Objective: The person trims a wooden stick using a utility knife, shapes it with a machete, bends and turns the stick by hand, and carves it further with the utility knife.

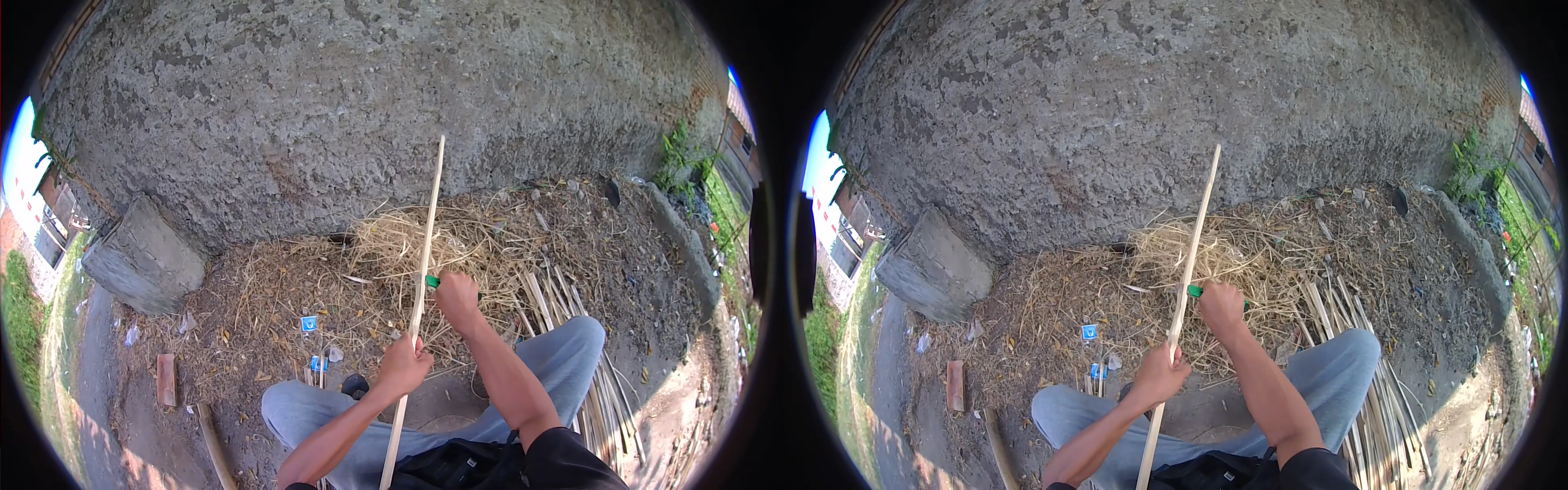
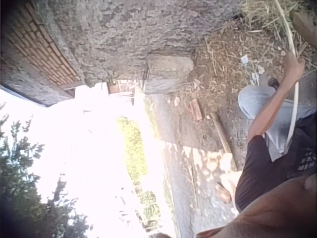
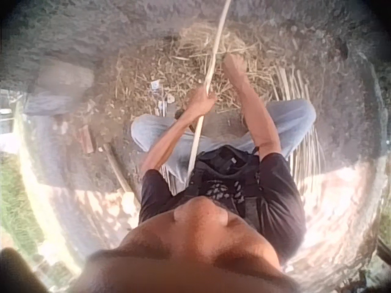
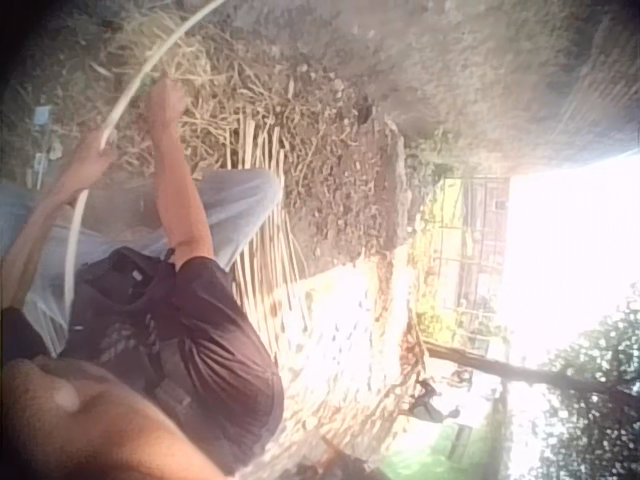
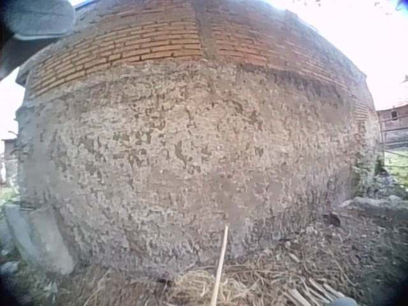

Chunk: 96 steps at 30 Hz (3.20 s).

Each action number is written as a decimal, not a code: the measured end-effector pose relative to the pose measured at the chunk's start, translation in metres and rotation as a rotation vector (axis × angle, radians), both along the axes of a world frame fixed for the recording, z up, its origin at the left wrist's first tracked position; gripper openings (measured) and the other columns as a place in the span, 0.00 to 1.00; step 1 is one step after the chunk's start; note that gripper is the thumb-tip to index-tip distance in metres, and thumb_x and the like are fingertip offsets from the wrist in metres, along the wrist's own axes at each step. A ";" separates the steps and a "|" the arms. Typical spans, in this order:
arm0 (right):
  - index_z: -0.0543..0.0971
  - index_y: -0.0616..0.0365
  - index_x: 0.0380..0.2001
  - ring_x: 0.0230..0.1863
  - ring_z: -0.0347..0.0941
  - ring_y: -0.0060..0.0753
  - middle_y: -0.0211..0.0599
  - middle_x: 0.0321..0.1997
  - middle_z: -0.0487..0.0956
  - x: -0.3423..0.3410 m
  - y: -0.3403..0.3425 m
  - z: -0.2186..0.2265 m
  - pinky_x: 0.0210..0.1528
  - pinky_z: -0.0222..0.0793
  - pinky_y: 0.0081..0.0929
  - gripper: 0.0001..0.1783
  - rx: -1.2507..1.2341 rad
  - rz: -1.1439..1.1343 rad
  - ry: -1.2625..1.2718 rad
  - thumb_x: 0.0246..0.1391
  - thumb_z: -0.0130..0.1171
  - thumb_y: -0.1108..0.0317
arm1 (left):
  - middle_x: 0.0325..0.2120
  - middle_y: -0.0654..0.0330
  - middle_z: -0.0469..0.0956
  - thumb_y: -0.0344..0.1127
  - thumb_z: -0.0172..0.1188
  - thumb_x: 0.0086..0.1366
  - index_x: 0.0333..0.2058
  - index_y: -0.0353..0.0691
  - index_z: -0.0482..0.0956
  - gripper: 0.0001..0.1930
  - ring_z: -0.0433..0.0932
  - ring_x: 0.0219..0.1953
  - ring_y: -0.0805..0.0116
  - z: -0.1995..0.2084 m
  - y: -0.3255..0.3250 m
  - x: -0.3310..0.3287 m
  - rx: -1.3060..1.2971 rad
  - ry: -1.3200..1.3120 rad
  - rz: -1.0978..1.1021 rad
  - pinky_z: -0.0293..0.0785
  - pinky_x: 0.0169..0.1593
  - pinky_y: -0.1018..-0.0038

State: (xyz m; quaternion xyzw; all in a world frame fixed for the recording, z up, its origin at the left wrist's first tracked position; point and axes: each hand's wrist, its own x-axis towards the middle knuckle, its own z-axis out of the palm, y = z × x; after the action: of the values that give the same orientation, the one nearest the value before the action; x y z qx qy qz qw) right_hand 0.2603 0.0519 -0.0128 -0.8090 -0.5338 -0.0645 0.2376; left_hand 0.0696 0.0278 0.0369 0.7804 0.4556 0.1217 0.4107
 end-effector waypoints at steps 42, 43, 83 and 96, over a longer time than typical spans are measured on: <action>0.75 0.64 0.20 0.14 0.62 0.24 0.32 0.14 0.68 0.213 0.024 -0.014 0.16 0.56 0.27 0.06 -0.684 -0.166 0.982 0.50 0.58 0.77 | 0.18 0.68 0.64 0.29 0.58 0.56 0.34 0.40 0.66 0.10 0.63 0.14 0.80 -0.038 -0.040 -0.073 -0.804 -0.158 -0.178 0.58 0.16 0.77; 0.72 0.62 0.18 0.13 0.57 0.22 0.29 0.13 0.64 0.220 0.022 -0.013 0.15 0.51 0.24 0.10 -0.640 -0.089 1.220 0.50 0.60 0.76 | 0.18 0.68 0.64 0.29 0.58 0.56 0.34 0.40 0.66 0.10 0.63 0.14 0.80 -0.038 -0.040 -0.073 -0.806 -0.158 -0.182 0.58 0.16 0.77; 0.76 0.58 0.36 0.33 0.82 0.39 0.41 0.32 0.83 0.217 -0.006 -0.041 0.29 0.78 0.32 0.07 -0.459 -0.138 -0.465 0.53 0.55 0.69 | 0.18 0.61 0.70 0.33 0.60 0.55 0.32 0.38 0.68 0.10 0.70 0.18 0.70 -0.069 -0.062 -0.078 -0.451 -0.020 -0.280 0.65 0.23 0.72; 0.77 0.62 0.34 0.37 0.80 0.51 0.51 0.35 0.82 0.259 -0.023 -0.012 0.40 0.75 0.41 0.10 -0.279 -0.339 -0.066 0.50 0.58 0.68 | 0.25 0.48 0.79 0.37 0.61 0.55 0.36 0.33 0.72 0.14 0.81 0.31 0.50 -0.088 -0.071 -0.082 -0.270 0.161 -0.340 0.74 0.35 0.61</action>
State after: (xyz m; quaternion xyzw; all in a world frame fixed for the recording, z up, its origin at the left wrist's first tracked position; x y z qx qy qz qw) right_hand 0.5192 0.0293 -0.0249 -0.9096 -0.4014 -0.0553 0.0915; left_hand -0.0126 -0.0430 -0.0514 0.7909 0.3611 -0.0739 0.4885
